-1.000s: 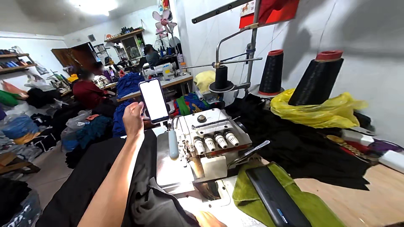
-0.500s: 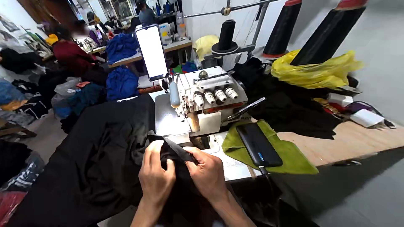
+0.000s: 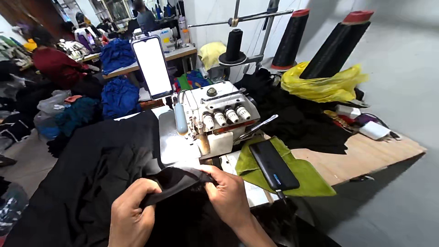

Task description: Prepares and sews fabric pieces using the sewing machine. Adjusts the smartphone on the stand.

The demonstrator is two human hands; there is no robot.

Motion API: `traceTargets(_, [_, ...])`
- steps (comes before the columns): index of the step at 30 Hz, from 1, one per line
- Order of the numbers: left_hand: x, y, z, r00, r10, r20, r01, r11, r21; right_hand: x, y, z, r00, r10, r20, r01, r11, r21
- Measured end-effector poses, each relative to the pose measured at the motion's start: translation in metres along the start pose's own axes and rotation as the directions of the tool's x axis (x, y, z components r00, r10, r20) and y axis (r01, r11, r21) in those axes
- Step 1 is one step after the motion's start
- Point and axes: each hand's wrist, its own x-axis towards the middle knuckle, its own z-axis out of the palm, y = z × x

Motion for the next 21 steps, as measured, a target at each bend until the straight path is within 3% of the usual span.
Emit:
traceTargets(8, [-0.041, 0.025, -0.011, 0.999, 0.022, 0.036, -0.023, 0.999, 0.025, -0.009, 0.002, -0.019, 0.995, -0.099, 0.014, 0.1, 0.994, -0.044])
traceTargets(12, [-0.04, 0.037, -0.026, 0.999, -0.019, 0.05, 0.026, 0.99, -0.136, -0.018, -0.009, -0.023, 0.992, -0.127, -0.021, 0.128, 0.991, 0.032])
traceTargets(14, [-0.023, 0.047, -0.033, 1.0, -0.024, -0.007, 0.023, 0.991, -0.132, -0.022, -0.015, -0.022, 0.997, -0.079, 0.018, 0.075, 0.985, 0.156])
traceTargets(18, [0.034, 0.042, -0.022, 0.976, 0.063, -0.209, -0.042, 0.994, 0.102, -0.015, -0.022, -0.017, 0.98, 0.078, 0.182, -0.141, 0.92, 0.365])
traceTargets(21, [0.065, 0.012, 0.006, 0.986, 0.015, -0.166, 0.032, 0.96, 0.278, -0.012, -0.01, -0.01, 0.905, 0.289, 0.313, -0.396, 0.841, 0.368])
